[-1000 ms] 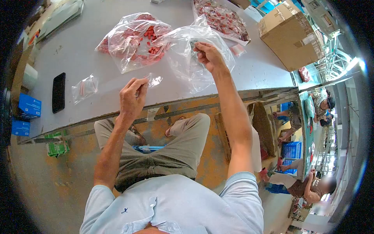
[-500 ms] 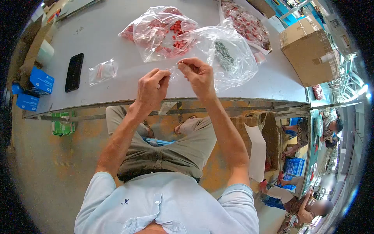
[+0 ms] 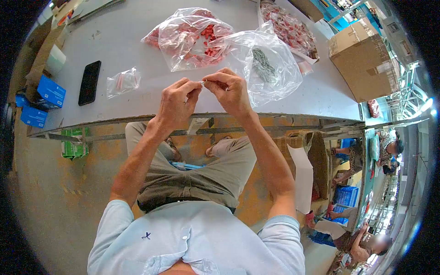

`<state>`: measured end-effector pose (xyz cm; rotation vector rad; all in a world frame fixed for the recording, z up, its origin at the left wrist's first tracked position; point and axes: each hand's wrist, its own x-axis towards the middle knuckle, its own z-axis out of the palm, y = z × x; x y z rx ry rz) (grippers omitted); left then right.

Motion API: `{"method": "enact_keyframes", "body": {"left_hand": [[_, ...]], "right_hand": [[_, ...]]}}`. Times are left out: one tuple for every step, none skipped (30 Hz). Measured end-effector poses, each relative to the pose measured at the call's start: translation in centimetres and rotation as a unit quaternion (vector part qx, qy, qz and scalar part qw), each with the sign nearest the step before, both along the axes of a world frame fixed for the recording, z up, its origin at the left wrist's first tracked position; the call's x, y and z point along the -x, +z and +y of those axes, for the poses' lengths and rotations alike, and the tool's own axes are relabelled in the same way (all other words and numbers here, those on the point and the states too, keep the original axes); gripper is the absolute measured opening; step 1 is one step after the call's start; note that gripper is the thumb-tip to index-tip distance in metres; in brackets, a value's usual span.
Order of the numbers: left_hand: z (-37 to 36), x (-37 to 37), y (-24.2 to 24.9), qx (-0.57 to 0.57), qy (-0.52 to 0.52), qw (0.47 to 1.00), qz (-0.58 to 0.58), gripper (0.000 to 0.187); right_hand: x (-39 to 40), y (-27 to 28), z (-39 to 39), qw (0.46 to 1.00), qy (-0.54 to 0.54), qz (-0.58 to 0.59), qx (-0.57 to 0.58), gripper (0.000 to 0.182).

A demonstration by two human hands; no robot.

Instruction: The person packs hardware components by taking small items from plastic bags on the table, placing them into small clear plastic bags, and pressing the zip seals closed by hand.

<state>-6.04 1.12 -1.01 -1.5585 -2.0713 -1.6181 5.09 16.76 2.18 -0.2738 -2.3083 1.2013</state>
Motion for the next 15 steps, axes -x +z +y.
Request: {"method": "enact_keyframes", "body": {"left_hand": [[0.0, -0.1, 0.0, 0.0, -0.001, 1.0, 0.001, 0.015], [0.0, -0.2, 0.1, -0.004, -0.003, 1.0, -0.01, 0.014], [0.0, -0.3, 0.1, -0.008, -0.006, 1.0, -0.021, 0.013], [0.0, -0.4, 0.1, -0.007, -0.006, 1.0, -0.021, 0.013], [-0.1, -0.4, 0.1, -0.002, -0.006, 1.0, -0.023, 0.013], [-0.2, -0.4, 0.1, 0.003, -0.006, 1.0, -0.025, 0.013], [-0.2, -0.3, 0.1, 0.003, -0.007, 1.0, -0.024, 0.013], [-0.3, -0.3, 0.1, 0.007, -0.006, 1.0, -0.025, 0.015], [-0.4, -0.2, 0.1, 0.011, -0.006, 1.0, -0.026, 0.018], [-0.4, -0.1, 0.1, 0.012, -0.006, 1.0, -0.025, 0.018], [-0.3, 0.1, -0.1, -0.004, -0.011, 0.998, -0.066, 0.017], [-0.3, 0.3, -0.2, -0.019, -0.016, 0.994, -0.107, 0.016], [-0.3, 0.5, -0.5, -0.017, -0.016, 0.994, -0.107, 0.016], [-0.3, 0.8, -0.8, -0.008, -0.018, 0.982, -0.187, 0.014], [-0.3, 1.1, -0.9, 0.001, -0.02, 0.964, -0.266, 0.013]], "right_hand": [[0.0, 0.2, 0.0, 1.0, 0.006, -0.006, 0.002, 0.012], [-0.1, 0.3, -0.1, 1.0, 0.005, -0.005, 0.002, 0.012], [-0.1, 0.4, -0.1, 1.0, 0.007, -0.014, 0.005, 0.013], [-0.2, 0.4, -0.1, 1.0, 0.009, -0.023, 0.008, 0.013], [-0.2, 0.4, -0.1, 1.0, 0.008, -0.023, 0.008, 0.013], [-0.3, 0.4, 0.0, 0.999, 0.014, -0.03, 0.007, 0.014], [-0.4, 0.4, 0.1, 0.999, 0.02, -0.037, 0.006, 0.015], [-0.4, 0.4, 0.0, 0.999, 0.019, -0.036, 0.007, 0.015], [-0.4, 0.6, -0.1, 0.999, 0.013, -0.027, 0.022, 0.015], [-0.5, 0.8, -0.1, 0.999, 0.008, -0.018, 0.037, 0.015], [-0.4, 1.0, 0.0, 0.999, 0.008, -0.017, 0.038, 0.015], [-0.5, 1.2, 0.4, 0.998, -0.01, -0.015, 0.059, 0.016], [-0.5, 1.3, 0.8, 0.996, -0.029, -0.014, 0.081, 0.016], [-0.4, 1.3, 1.4, 0.996, -0.029, 0.0, 0.085, 0.015], [-0.3, 1.3, 1.9, 0.996, -0.03, 0.0, 0.086, 0.015]]}}
